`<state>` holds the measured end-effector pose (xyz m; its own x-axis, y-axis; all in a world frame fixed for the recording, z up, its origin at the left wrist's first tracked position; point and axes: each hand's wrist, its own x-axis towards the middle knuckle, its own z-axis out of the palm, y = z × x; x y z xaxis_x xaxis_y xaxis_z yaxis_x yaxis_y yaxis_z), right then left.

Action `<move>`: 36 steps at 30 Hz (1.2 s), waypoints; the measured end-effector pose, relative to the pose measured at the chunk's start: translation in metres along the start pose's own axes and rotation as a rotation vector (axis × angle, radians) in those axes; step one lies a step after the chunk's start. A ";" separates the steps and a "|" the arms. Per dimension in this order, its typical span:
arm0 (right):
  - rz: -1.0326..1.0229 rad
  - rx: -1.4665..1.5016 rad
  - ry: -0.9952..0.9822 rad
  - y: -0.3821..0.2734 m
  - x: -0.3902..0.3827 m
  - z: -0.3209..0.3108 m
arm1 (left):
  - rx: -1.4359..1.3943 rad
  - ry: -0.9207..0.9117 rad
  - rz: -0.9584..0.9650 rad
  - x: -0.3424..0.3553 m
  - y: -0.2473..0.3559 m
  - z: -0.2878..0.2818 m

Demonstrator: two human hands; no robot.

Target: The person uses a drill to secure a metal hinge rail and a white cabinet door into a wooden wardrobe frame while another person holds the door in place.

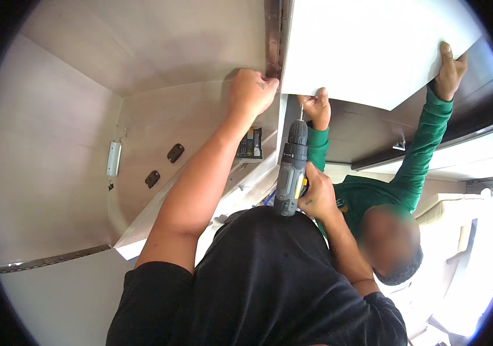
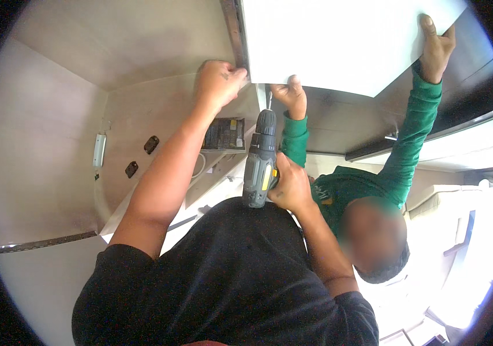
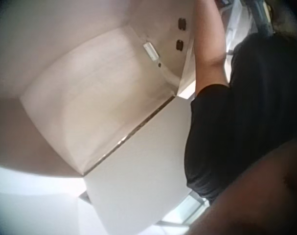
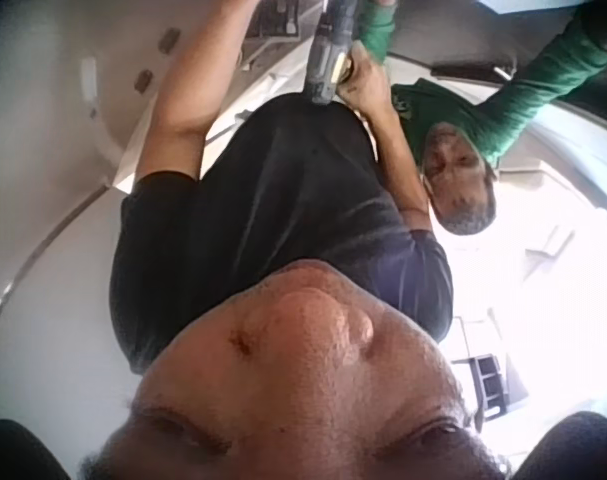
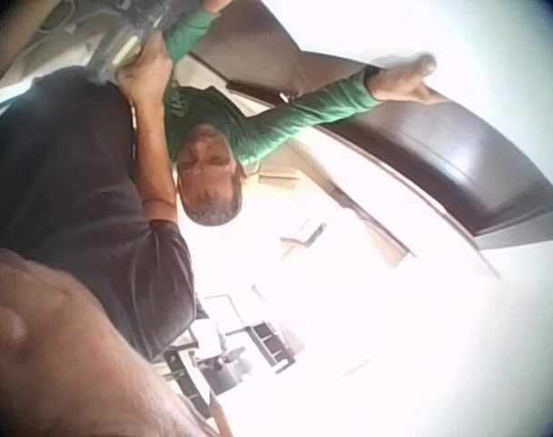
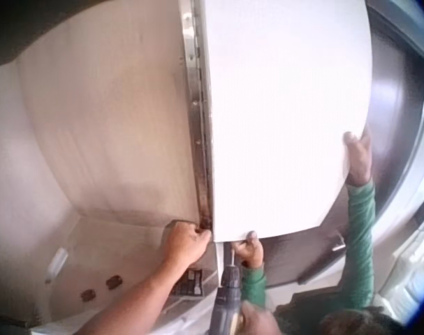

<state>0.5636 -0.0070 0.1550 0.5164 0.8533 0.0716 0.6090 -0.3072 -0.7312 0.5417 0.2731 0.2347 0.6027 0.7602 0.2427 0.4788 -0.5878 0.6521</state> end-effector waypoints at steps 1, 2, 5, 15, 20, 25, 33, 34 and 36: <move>-0.035 -0.006 0.011 0.004 0.002 0.000 | -0.188 -0.089 -0.124 0.001 -0.002 -0.001; -0.072 -0.011 0.020 0.006 0.004 -0.001 | -0.375 -0.177 -0.250 0.001 -0.002 -0.003; -0.118 0.085 0.071 -0.001 0.004 -0.007 | -0.368 -0.221 -0.289 0.002 -0.003 -0.010; -0.025 0.164 0.010 0.017 -0.023 -0.014 | 0.223 0.002 0.006 -0.034 -0.119 -0.147; -0.026 0.171 -0.051 0.028 -0.025 -0.003 | 0.685 -0.041 -0.128 -0.061 -0.147 -0.180; -0.085 0.284 -0.021 0.048 -0.034 0.006 | 0.604 0.105 -0.209 -0.078 -0.136 -0.184; -0.072 0.350 -0.040 0.078 -0.064 -0.004 | 0.400 0.293 0.244 -0.123 -0.077 -0.075; -0.055 0.375 -0.049 0.085 -0.070 0.007 | 0.601 0.147 0.310 -0.127 -0.071 -0.067; -0.022 0.411 -0.043 0.083 -0.075 0.010 | 0.704 0.117 0.252 -0.122 -0.078 -0.054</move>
<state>0.5691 -0.0922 0.0819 0.4754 0.8771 0.0682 0.3243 -0.1027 -0.9404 0.3963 0.2406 0.1933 0.6948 0.5809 0.4240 0.6538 -0.7558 -0.0360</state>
